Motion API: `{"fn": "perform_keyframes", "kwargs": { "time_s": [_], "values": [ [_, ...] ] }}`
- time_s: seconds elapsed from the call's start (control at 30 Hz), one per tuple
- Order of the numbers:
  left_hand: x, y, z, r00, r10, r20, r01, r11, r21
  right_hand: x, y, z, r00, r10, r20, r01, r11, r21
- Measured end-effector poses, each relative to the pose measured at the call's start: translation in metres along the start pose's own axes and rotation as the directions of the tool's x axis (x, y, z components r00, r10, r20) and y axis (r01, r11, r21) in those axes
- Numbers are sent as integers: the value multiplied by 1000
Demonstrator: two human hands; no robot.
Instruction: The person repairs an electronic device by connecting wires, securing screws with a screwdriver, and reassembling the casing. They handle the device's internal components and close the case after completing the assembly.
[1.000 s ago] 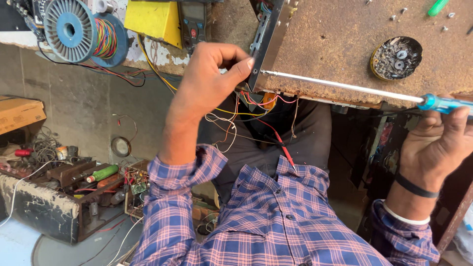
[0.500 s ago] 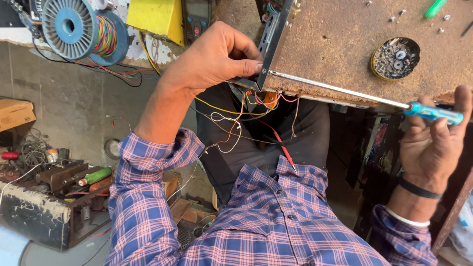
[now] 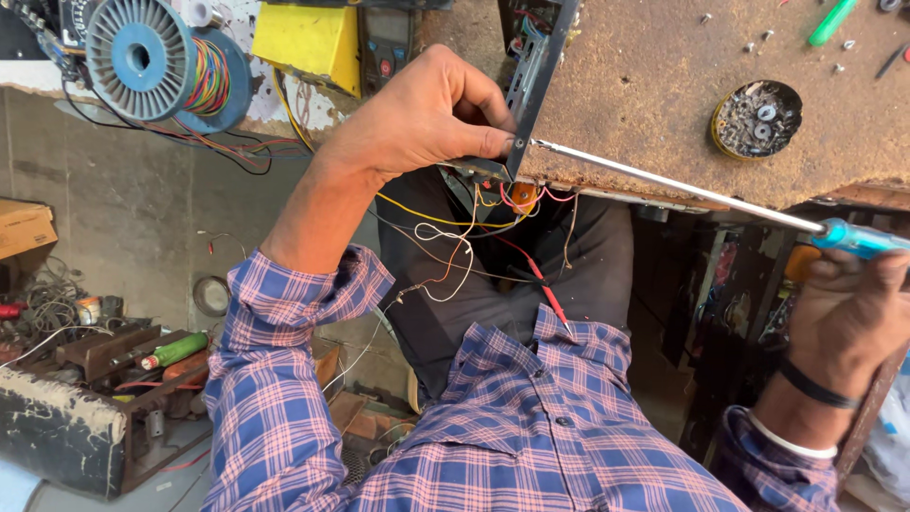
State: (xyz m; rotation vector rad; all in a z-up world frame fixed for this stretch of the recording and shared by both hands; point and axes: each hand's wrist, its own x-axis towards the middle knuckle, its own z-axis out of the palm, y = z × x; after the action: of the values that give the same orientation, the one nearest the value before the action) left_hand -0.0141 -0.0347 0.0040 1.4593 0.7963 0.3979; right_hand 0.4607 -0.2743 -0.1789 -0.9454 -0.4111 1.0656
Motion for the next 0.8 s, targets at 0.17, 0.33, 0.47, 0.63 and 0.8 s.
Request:
{"fn": "perform_keyframes", "kwargs": {
  "time_s": [0.17, 0.33, 0.47, 0.63, 0.8],
  "values": [
    [-2, -3, 5, 996, 72, -52, -66, 992, 109, 22, -21, -20, 997, 67, 33, -63, 991, -120],
    [0, -2, 8, 994, 95, -59, -85, 985, 147, 52, -30, -23, 992, 40, 120, 12, 916, -401],
    [3, 1, 5, 995, 86, -53, -79, 991, 111, 55, -27, -23, 988, 14, 153, 52, 904, -423],
    [8, -4, 1, 988, 154, 2, -154, 987, 39, 20, -23, -33, 999, 6, 39, 0, 991, -135],
    [11, -4, -3, 981, 182, 63, -182, 983, -8, -10, -26, -62, 997, -57, 49, 69, 955, -287]
  ]
}}
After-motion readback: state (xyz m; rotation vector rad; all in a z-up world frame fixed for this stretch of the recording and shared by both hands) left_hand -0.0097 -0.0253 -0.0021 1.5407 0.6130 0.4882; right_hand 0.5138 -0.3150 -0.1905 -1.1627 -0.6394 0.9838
